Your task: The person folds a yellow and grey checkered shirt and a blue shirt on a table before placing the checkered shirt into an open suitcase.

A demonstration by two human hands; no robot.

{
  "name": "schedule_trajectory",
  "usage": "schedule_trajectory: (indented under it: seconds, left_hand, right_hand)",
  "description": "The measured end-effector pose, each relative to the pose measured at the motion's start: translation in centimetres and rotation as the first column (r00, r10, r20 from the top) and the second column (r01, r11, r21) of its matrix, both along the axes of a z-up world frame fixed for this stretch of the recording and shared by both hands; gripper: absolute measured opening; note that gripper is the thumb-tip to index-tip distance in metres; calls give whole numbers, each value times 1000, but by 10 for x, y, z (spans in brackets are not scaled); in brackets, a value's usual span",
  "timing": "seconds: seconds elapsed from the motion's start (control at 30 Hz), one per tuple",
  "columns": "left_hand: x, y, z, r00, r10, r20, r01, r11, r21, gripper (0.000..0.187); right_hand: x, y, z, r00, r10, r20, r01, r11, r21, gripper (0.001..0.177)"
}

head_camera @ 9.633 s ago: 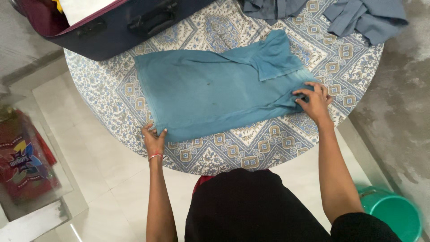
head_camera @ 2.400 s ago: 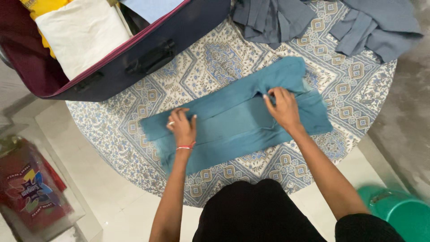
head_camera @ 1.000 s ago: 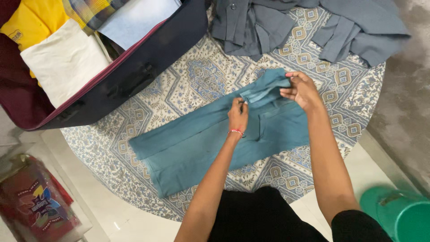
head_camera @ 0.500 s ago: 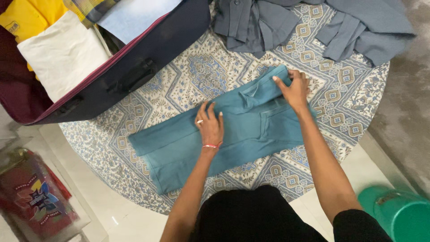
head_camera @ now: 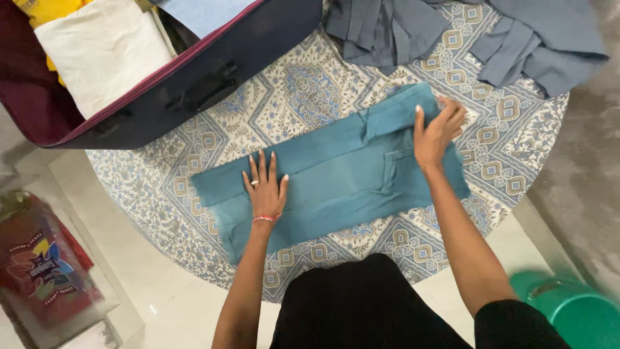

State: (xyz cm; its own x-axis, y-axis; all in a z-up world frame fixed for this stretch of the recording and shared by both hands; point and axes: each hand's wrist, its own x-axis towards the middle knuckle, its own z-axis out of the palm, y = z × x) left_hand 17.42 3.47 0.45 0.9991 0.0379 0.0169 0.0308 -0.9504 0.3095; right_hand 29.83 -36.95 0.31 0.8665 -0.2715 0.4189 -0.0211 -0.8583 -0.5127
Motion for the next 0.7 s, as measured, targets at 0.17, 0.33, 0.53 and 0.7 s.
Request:
schedule_trajectory:
  seconds: [0.17, 0.33, 0.53, 0.7]
  left_hand:
    - [-22, -51, 11, 997, -52, 50, 57, 994, -96, 55]
    - [-16, -124, 15, 986, -147, 74, 160, 957, -243, 46]
    - [28, -213, 6, 978, -197, 73, 210, 923, -322, 58]
    - [58, -260, -6, 994, -105, 37, 111, 892, -438, 71]
  right_hand:
    - [-56, -15, 17, 957, 177, -229, -209, 969, -128, 25]
    - [-63, -57, 17, 968, 177, -180, -182, 983, -13, 48]
    - [-45, -93, 0, 938, 257, -234, -212, 957, 200, 24]
    - [-29, -90, 26, 931, 327, -163, -258, 904, 341, 20]
